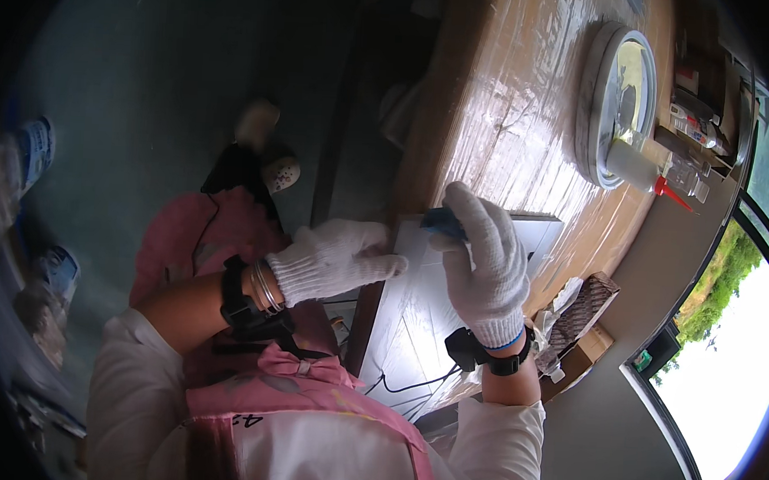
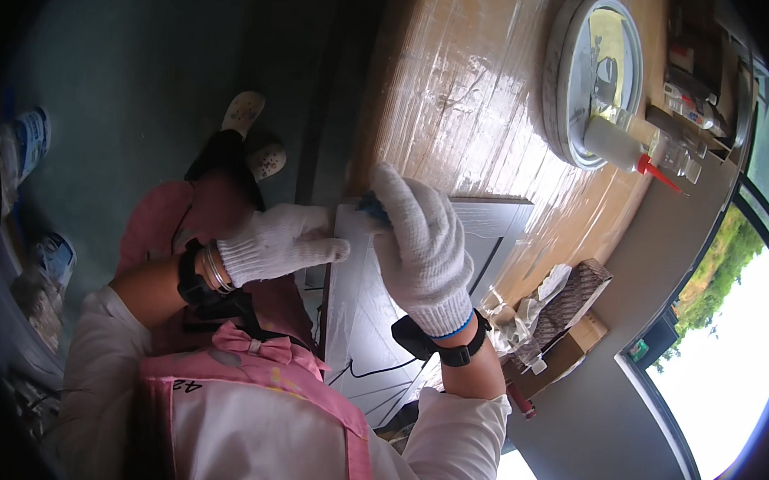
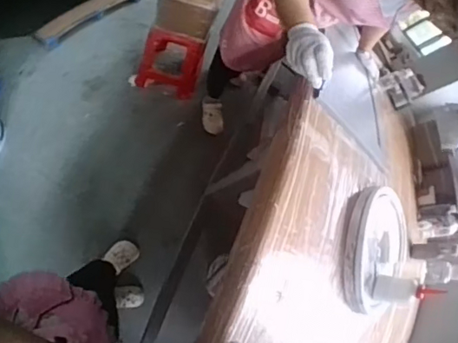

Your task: Cleaning and inspecting a painted wooden panel using a cloth, scraper, and solvent.

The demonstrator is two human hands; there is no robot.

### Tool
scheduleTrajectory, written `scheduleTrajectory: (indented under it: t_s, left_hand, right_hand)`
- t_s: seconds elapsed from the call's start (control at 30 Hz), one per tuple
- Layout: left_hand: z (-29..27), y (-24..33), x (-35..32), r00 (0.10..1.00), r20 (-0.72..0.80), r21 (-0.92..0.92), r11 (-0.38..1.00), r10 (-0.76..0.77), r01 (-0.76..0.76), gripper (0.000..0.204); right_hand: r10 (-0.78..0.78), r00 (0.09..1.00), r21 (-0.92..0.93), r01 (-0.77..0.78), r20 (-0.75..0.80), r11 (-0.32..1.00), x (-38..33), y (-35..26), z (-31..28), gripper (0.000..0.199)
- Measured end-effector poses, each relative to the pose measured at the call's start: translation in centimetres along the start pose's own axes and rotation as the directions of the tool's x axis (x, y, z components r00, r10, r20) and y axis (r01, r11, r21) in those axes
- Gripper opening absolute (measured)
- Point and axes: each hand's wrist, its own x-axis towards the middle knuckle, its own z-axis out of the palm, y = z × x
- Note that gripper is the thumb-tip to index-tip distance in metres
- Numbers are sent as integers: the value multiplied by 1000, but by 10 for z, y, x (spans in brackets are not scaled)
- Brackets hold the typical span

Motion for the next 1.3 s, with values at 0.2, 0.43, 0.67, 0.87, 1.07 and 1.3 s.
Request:
scheduleTrajectory:
  t_s: [0.2,0.43,0.67,0.87,1.07,1.3]
  left_hand:
    - [-1,2,-1,1000,19,-136,991,23,-20,39]
    - [-10,21,-3,996,75,-85,994,-58,64,41]
    - [-11,16,-1,991,89,4,994,-105,105,39]
    - [-17,36,1,988,122,140,987,-94,77,35]
    - [-21,48,6,977,181,128,988,-110,88,36]
    - [-18,55,10,994,90,228,973,-64,42,34]
  right_hand:
    - [119,990,-196,-131,-75,972,-25,40,-20,55]
    - [83,995,-34,-85,-54,996,-19,22,-11,60]
    - [246,946,-244,-295,-212,924,-52,83,-40,51]
    - [141,975,-111,-162,-173,981,-42,63,-31,57]
    - [324,886,-202,-403,-333,893,-71,125,-56,45]
    - [237,937,-118,-274,-258,955,-59,109,-51,49]
